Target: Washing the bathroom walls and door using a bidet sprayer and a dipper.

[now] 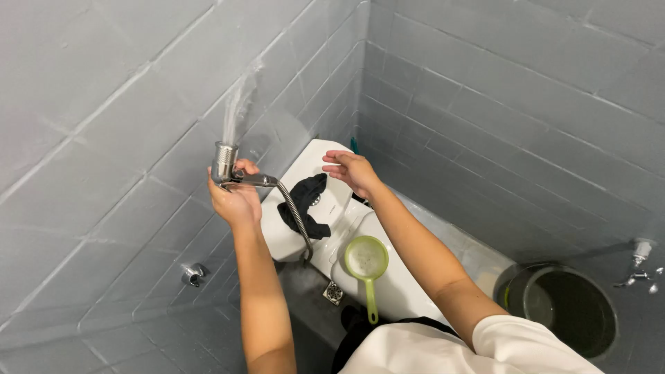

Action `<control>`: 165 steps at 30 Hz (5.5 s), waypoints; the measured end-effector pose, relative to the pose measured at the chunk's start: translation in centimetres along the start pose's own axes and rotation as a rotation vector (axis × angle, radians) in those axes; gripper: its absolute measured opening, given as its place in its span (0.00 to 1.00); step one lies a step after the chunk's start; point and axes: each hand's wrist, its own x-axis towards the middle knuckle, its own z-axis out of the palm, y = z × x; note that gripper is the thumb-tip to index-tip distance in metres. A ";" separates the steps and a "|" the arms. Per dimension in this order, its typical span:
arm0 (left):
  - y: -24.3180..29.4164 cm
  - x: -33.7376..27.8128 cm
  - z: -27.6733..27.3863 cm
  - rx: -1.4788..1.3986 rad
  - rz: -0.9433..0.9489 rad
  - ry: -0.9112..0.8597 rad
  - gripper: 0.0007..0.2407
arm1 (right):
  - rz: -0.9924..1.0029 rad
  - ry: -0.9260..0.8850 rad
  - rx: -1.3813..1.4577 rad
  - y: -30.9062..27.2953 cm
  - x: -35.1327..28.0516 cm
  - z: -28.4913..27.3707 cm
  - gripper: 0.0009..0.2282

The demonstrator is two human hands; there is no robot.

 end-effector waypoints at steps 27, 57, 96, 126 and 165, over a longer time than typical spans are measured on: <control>-5.0 -3.2 0.8 0.209 0.031 0.276 0.19 | 0.019 0.014 -0.047 -0.8 -3.3 -2.6 0.15; -19.8 -21.5 8.1 0.998 0.466 0.566 0.22 | 0.298 -0.147 -0.259 -2.8 -1.3 -33.3 0.15; -16.7 -6.7 19.7 1.383 0.268 0.314 0.12 | 0.227 -0.702 0.143 -20.4 9.7 -1.8 0.20; -20.5 1.4 17.8 1.329 0.395 0.591 0.09 | -0.829 -0.983 0.005 -36.7 16.8 12.8 0.13; -20.1 3.3 13.9 1.276 -0.072 0.635 0.10 | 0.653 -0.649 0.125 -10.0 24.8 4.4 0.13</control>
